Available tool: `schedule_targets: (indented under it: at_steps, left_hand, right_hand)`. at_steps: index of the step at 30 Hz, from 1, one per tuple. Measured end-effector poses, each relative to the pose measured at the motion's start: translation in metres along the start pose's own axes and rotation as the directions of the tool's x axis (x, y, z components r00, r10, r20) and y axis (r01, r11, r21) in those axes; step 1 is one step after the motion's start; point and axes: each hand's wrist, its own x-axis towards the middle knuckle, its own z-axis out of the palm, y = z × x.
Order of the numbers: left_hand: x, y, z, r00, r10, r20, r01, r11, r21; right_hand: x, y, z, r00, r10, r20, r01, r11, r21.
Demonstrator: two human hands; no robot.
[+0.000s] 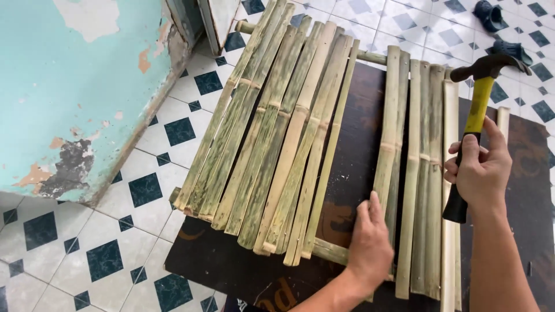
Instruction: The person assembles a bamboo mat by arranging split bamboo strips on a wooden board and securing them with nails using a hammer. They repeatedly position the strips and hammer nails to fasten them together.
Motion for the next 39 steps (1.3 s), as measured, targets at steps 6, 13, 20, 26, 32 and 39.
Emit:
schedule_targets:
  at_steps: [6, 13, 20, 26, 32, 39]
  left_hand:
    - [0.004, 0.006, -0.003, 0.997, -0.078, -0.004, 0.075, 0.945, 0.318]
    - [0.019, -0.025, 0.026, 0.996, -0.052, -0.069, 0.083, 0.813, 0.576]
    - [0.022, -0.031, 0.036, 0.994, -0.051, -0.095, 0.101, 0.740, 0.665]
    - [0.017, -0.018, 0.019, 0.992, -0.122, -0.041, 0.122, 0.798, 0.590]
    - [0.008, 0.002, -0.005, 0.996, -0.056, -0.066, 0.076, 0.927, 0.367]
    - [-0.004, -0.011, -0.020, 0.990, -0.134, -0.039, 0.138, 0.891, 0.432]
  right_hand:
    - [-0.027, 0.018, -0.011, 0.997, 0.076, -0.022, -0.071, 0.983, 0.169]
    - [-0.056, 0.019, -0.023, 0.989, 0.148, -0.018, -0.139, 0.957, 0.254]
    - [-0.064, 0.031, -0.030, 0.986, 0.163, -0.023, -0.152, 0.953, 0.263]
    - [-0.075, 0.032, -0.028, 0.980, 0.198, 0.021, -0.198, 0.955, 0.222]
    - [-0.084, 0.046, -0.026, 0.975, 0.221, 0.034, -0.221, 0.926, 0.306]
    - [-0.094, 0.047, -0.032, 0.979, 0.204, -0.029, -0.181, 0.919, 0.349]
